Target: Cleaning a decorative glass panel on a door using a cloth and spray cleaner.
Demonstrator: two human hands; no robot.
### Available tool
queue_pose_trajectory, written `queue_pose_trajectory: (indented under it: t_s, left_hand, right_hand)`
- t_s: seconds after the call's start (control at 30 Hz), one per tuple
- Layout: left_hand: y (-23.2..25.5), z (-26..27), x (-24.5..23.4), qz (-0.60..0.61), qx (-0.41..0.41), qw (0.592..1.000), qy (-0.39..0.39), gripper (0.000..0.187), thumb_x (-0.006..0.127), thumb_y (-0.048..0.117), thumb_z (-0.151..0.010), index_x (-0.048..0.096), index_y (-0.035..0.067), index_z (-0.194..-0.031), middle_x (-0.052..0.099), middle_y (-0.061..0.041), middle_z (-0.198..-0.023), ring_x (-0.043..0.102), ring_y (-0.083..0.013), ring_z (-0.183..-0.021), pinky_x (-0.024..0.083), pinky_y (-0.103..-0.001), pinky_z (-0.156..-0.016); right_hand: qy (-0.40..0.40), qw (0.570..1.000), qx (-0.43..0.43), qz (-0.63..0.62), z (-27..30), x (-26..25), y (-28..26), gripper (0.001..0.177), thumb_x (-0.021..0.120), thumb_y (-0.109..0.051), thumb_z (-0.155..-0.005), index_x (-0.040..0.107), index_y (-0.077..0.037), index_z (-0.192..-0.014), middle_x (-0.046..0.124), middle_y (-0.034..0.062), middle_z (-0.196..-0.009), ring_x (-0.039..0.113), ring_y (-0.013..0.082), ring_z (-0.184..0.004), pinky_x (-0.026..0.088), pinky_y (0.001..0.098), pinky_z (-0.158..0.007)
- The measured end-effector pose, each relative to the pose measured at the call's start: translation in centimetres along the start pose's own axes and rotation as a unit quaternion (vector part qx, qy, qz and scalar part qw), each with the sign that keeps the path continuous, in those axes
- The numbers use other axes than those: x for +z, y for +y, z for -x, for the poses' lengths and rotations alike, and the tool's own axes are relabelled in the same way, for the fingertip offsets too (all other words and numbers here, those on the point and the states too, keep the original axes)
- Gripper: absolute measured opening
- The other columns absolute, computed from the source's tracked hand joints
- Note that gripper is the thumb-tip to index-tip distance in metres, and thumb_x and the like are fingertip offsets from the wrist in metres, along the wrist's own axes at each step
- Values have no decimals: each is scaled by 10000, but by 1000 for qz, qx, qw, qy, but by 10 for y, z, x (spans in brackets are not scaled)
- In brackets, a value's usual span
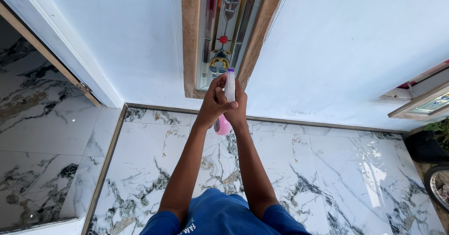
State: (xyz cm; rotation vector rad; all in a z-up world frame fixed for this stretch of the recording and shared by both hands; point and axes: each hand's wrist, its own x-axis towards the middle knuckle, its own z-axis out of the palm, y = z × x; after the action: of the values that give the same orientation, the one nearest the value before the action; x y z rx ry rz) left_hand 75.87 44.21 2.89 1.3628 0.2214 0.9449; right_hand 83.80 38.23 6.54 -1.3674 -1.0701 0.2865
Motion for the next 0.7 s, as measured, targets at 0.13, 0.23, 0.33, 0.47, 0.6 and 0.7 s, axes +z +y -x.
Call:
queue_pose_trajectory:
  t_s: [0.13,0.23,0.33,0.47,0.6,0.7]
  left_hand:
    - [12,-17,4,-12,9,1000,-3,1282,938,573,-617,286,93,-1611,458,-161,-1506,494,-357,-1435,471,-468,-1170]
    - [23,-31,9,-13,20,1000,-6,1314,945,562,-606,241,105,-1616,444,-153,-1504,485,-356,-1427,459,-461,-1168]
    - [34,-41,15,4,46,999,-27,1217,947,533,-660,329,80,-1605,482,-172,-1503,493,-348,-1452,460,-457,-1199]
    - [44,-49,19,1,66,998,-13,1151,957,509,-663,377,55,-1548,503,-164,-1444,528,-318,-1392,485,-446,-1171]
    - [52,-49,20,-5,74,997,2,1123,945,525,-673,377,46,-1516,511,-150,-1383,561,-292,-1336,515,-412,-1128]
    - [48,-47,17,-21,73,997,13,1062,944,539,-661,408,38,-1428,554,-162,-1329,618,-292,-1272,563,-402,-1078]
  right_hand:
    - [7,999,-24,-28,-14,-5,-19,358,681,-255,-956,621,0,-1200,738,103,-975,721,153,-828,591,293,-693]
    - [8,998,-55,-36,-27,-9,-28,329,685,-232,-967,619,-5,-1196,726,99,-986,722,148,-832,596,290,-689]
    - [31,998,-49,-10,-38,-11,-35,315,664,-226,-953,620,-8,-1176,721,80,-907,703,127,-762,575,276,-627]
    - [27,997,-72,-22,-48,-13,-38,261,668,-245,-992,616,-11,-1096,696,64,-866,671,118,-735,537,272,-598]
    - [16,998,-68,-10,-52,-12,-44,292,663,-269,-977,603,-16,-1111,686,53,-821,667,111,-694,531,269,-569]
    - [5,998,-57,2,-54,-12,-35,303,679,-284,-988,609,-3,-1079,695,63,-818,667,115,-700,534,275,-573]
